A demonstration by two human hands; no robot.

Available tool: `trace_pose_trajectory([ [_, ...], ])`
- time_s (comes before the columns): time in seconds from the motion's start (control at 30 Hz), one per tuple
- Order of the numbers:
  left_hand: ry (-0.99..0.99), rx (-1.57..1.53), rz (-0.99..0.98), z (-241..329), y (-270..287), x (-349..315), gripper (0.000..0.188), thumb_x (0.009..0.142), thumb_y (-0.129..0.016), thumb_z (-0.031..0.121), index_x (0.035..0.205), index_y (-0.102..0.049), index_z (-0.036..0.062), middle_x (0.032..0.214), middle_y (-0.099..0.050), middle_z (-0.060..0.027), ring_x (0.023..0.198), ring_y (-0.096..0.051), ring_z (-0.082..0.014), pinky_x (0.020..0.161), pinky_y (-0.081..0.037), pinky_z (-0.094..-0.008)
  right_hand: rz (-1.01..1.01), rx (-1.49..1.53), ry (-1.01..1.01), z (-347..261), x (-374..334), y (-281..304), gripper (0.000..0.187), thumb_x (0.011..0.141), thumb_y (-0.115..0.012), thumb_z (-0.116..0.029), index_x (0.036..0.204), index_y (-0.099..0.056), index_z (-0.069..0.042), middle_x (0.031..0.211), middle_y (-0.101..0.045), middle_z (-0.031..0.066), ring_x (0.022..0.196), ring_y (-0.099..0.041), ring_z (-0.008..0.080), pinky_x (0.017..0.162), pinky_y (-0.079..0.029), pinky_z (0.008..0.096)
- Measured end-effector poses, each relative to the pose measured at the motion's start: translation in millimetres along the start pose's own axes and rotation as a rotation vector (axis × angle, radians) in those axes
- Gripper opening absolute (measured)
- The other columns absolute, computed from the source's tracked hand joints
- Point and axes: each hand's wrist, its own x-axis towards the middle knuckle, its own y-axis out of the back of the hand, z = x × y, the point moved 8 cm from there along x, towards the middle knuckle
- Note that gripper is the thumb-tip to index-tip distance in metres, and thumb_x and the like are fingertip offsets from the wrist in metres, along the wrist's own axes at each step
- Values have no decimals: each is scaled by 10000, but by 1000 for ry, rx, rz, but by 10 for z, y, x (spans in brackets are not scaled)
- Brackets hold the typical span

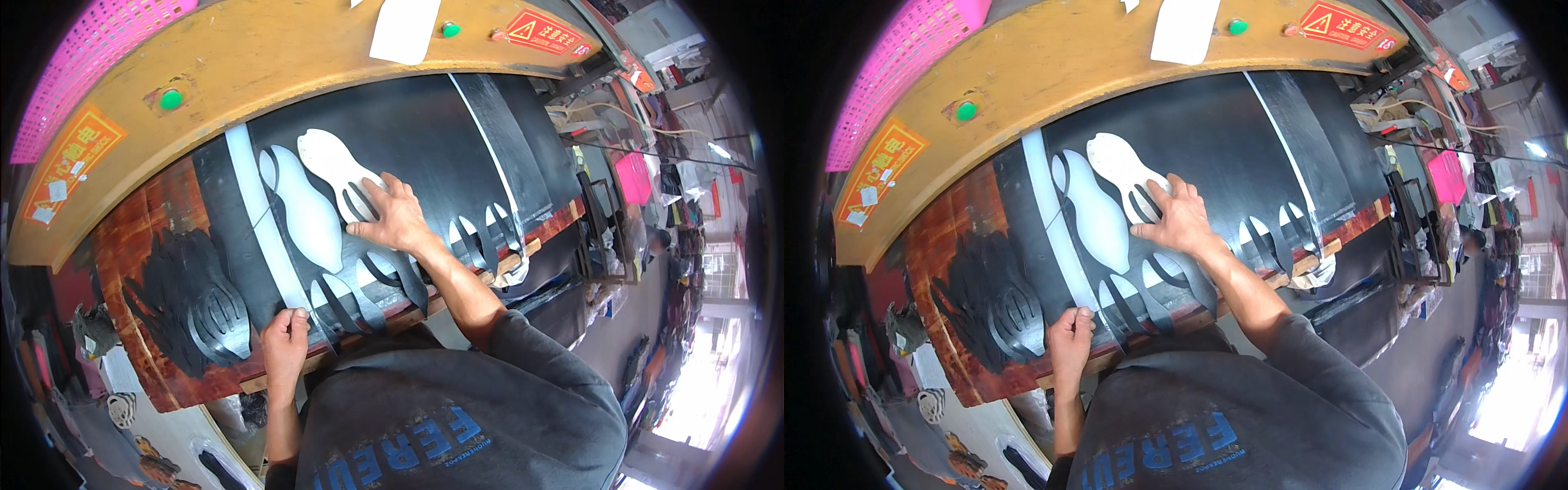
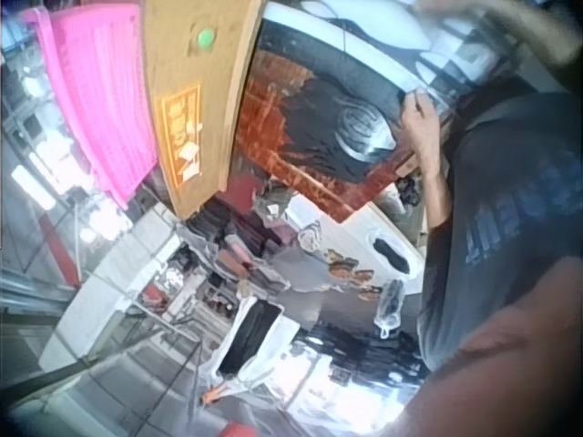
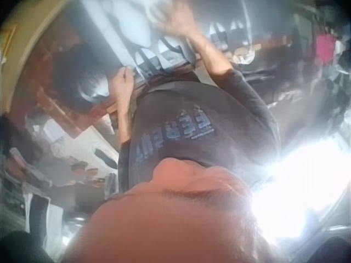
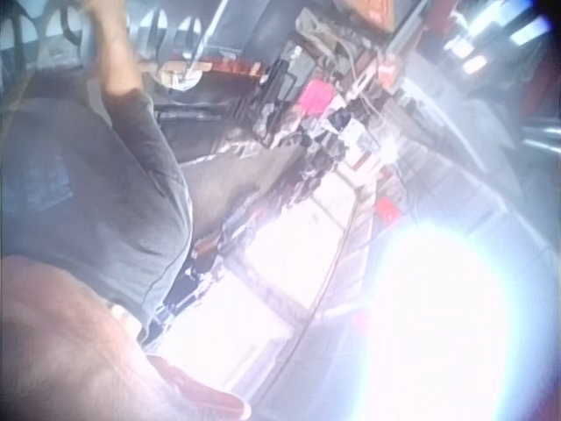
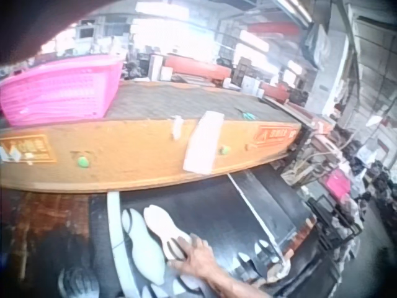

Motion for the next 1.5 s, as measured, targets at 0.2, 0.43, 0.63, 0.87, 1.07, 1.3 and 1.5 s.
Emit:
trace_pose_trajectory([
  [0.2, 72, -35, -43, -254, -82, -63, 304, 1063, -669, 235, 932, -693, -38, 744, -694, -141, 670, -632, -197, 668, -513, -383, 15, 180, -38, 129, -134, 146, 1028, 783, -913, -473, 1617, -479, -57, 1576, -448, 355, 1471, -439, 514, 1205, -425, 534],
  [0.43, 60, -30, -52, -353, -235, -116, 290, 1061, -668, 225, 941, -698, -38, 779, -710, -169, 680, -641, -236, 683, -518, -400, 91, -59, -61, 34, -311, 28, 867, 731, -861, -258, 1541, -569, -155, 1368, -572, 302, 1266, -563, 483, 1081, -524, 523],
  [0.63, 66, -70, -44, -385, -194, -95, 295, 1056, -677, 230, 933, -697, -37, 758, -702, -142, 676, -629, -200, 671, -514, -390, 106, -14, -59, 34, -296, 51, 823, 723, -836, -222, 1508, -601, -142, 1306, -584, 282, 1236, -571, 481, 1071, -534, 506],
  [0.87, 63, -44, -60, -326, -239, -47, 299, 1053, -685, 232, 920, -699, -35, 741, -689, -139, 665, -617, -199, 658, -507, -385, 115, 28, -90, 61, -317, -14, 824, 708, -839, -243, 1496, -612, -162, 1276, -581, 257, 1210, -574, 463, 1055, -538, 495],
  [1.07, -87, -33, -115, 81, -432, 58, 267, 1047, -696, 214, 969, -731, -39, 766, -706, -147, 668, -639, -221, 663, -513, -380, 112, 104, -45, 154, -320, -1, 840, 723, -844, -252, 1515, -583, -144, 1291, -571, 252, 1198, -586, 447, 1054, -529, 488],
  [1.3, -79, -40, -154, 237, -474, 66, 263, 1034, -714, 223, 974, -737, -32, 784, -720, -165, 676, -656, -232, 672, -523, -387, -44, 267, -222, 635, -632, 178, 910, 797, -847, -294, 1568, -490, 32, 1380, -612, 281, 1288, -621, 413, 1086, -529, 434],
  [1.5, -565, 136, 14, 957, -768, 580, 221, 1005, -716, 217, 1064, -747, 6, 927, -753, -178, 846, -718, -413, 746, -558, -488, 147, 36, -21, 426, -636, 43, 631, 769, -904, -368, 1262, -732, -14, 1187, -675, 196, 1178, -630, 404, 1030, -520, 480],
])
